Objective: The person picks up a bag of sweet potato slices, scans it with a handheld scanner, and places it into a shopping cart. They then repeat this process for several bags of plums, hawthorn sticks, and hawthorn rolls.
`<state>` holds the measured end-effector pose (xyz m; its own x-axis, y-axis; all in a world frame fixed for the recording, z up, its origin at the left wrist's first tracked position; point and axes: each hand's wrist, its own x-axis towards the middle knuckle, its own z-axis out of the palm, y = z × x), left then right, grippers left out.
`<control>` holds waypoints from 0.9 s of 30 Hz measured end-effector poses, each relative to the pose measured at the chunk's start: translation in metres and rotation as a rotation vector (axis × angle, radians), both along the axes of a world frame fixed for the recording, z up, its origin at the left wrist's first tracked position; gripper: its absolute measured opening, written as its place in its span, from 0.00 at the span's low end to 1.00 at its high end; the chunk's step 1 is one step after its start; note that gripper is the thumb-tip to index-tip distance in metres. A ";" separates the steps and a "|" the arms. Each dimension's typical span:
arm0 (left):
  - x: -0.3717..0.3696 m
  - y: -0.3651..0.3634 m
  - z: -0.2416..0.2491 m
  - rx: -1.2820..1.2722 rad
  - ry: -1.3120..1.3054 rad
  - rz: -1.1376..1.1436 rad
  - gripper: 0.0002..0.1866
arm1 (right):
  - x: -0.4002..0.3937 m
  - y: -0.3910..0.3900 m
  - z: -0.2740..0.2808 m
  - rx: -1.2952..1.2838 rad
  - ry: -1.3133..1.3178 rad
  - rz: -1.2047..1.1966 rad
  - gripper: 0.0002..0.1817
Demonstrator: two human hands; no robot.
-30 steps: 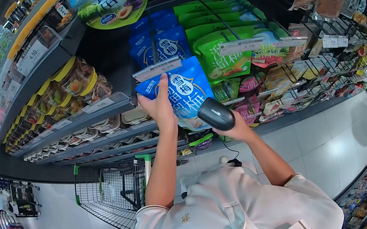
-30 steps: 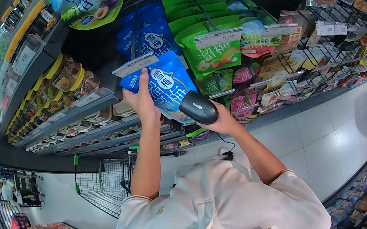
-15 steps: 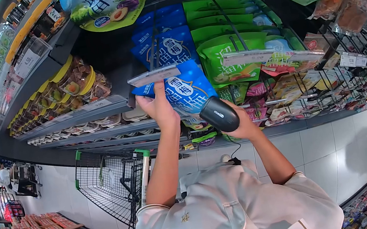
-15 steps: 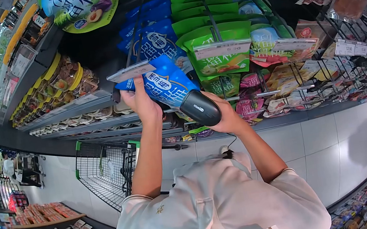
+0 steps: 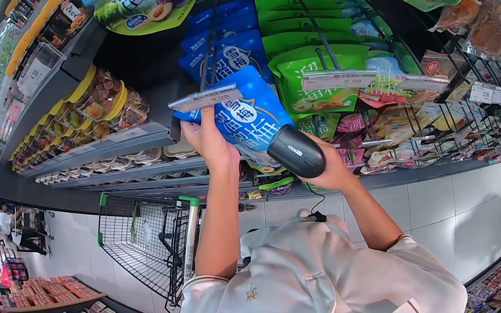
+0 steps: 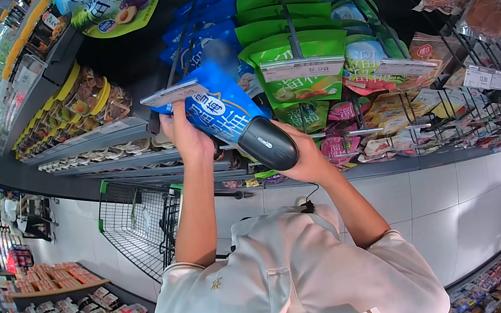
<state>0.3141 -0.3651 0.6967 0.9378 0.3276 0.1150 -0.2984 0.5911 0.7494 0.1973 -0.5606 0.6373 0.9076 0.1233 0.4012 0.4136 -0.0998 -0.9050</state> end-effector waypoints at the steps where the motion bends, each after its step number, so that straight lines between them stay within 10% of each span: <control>1: 0.000 0.000 0.001 -0.009 0.005 -0.017 0.20 | 0.000 0.000 0.002 0.010 0.008 -0.001 0.37; 5: 0.006 0.001 0.003 -0.032 0.054 -0.056 0.17 | 0.003 -0.006 -0.005 -0.028 0.010 -0.008 0.45; 19: 0.076 -0.016 -0.029 0.031 0.023 0.038 0.27 | 0.057 0.015 -0.030 0.112 0.329 -0.052 0.26; 22: 0.078 -0.011 -0.037 0.249 -0.019 0.131 0.16 | 0.060 0.022 -0.031 0.151 0.382 -0.066 0.23; 27: 0.036 0.015 -0.067 0.665 0.190 0.370 0.31 | 0.039 0.026 -0.028 0.238 0.420 -0.121 0.18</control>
<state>0.3498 -0.3504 0.6296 0.8042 0.5412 0.2456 -0.2200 -0.1127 0.9690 0.2365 -0.5349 0.6096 0.9991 -0.0432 0.0018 0.0064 0.1055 -0.9944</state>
